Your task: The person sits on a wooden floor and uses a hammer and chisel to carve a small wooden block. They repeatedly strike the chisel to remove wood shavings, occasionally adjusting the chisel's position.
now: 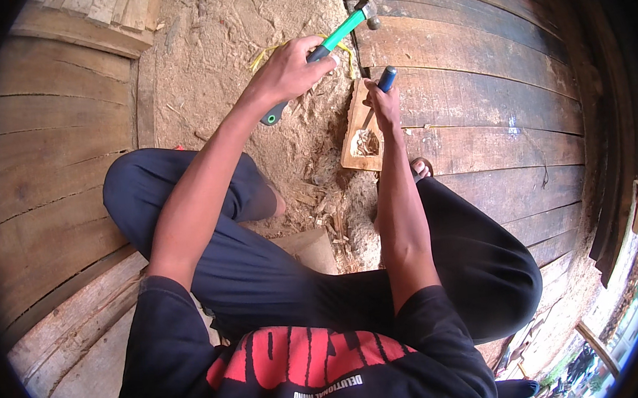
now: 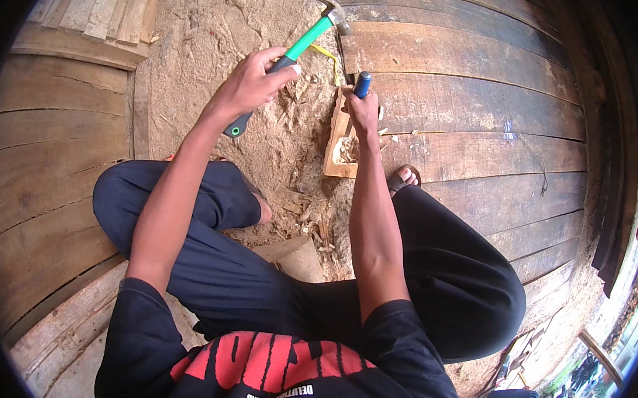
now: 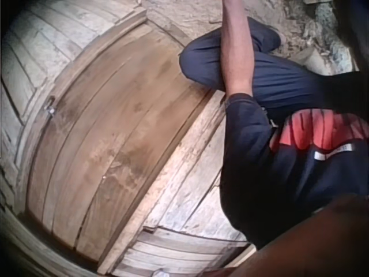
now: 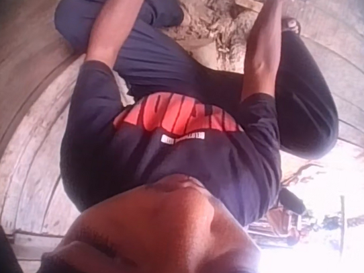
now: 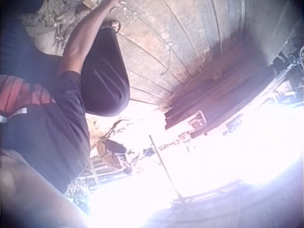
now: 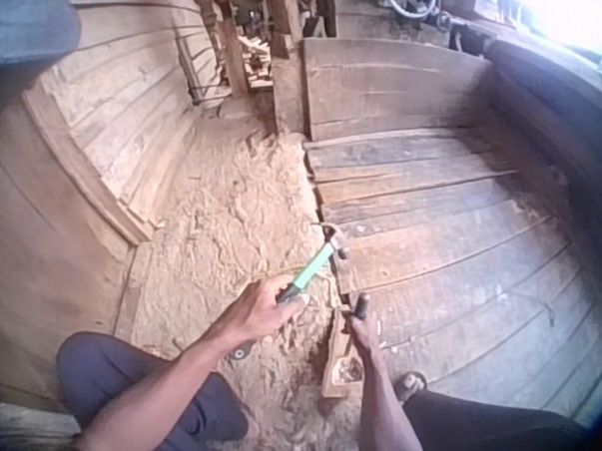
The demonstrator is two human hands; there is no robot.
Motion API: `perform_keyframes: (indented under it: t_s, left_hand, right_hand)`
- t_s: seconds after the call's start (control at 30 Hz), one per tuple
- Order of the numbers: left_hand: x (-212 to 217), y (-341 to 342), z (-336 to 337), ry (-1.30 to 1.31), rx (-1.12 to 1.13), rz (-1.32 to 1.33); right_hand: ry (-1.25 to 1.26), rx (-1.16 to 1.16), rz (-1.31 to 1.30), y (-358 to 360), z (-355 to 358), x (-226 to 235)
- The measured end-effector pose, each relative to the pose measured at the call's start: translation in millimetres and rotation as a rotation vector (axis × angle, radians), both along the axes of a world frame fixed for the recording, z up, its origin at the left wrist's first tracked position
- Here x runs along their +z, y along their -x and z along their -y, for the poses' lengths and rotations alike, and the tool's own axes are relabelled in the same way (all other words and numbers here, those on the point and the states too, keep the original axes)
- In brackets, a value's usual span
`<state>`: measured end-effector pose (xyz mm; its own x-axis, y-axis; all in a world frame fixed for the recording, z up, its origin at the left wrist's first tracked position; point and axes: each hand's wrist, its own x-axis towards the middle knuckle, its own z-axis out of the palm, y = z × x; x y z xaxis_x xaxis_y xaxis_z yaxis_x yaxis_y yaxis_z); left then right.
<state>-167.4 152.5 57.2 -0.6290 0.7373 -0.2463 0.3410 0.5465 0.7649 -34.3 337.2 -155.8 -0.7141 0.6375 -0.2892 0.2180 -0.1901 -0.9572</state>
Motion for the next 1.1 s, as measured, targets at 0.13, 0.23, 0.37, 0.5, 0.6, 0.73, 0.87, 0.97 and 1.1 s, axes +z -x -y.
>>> perform_keyframes:
  t_s: [0.13, 0.23, 0.37, 0.5, 0.6, 0.73, 0.87, 0.97, 1.1]
  left_hand:
    - [-6, 2, 1, -0.023, -0.01, 0.036]
    - [-6, 2, 1, -0.003, -0.006, 0.029]
    - [-7, 2, 1, -0.014, -0.003, 0.022]
    - [-5, 1, 1, -0.017, -0.015, 0.029]
    - [-4, 0, 1, -0.032, -0.027, 0.032]
    - [0, -2, -5, 0.025, -0.009, -0.046]
    - [34, -7, -22, 0.085, -0.032, -0.173]
    - [34, -8, -30, 0.165, -0.096, -0.159]
    - [20, -3, -34, 0.252, -0.206, -0.172]
  right_hand:
    - [0.034, -0.04, -0.02, -1, -1, 2]
    - [0.023, -0.067, -0.045, 0, 0, 5]
    - [0.028, -0.085, -0.068, 2, -1, 6]
    - [0.031, -0.067, -0.028, 2, -1, 6]
    - [0.031, -0.037, 0.001, -1, 0, 10]
    - [-0.001, 0.01, 0.047, 6, 0, 12]
    - [-0.04, 0.052, 0.123, 15, 2, 12]
    - [-0.084, 0.074, 0.167, 22, -1, 6]
    - [-0.169, 0.088, 0.234, 29, 2, 9]
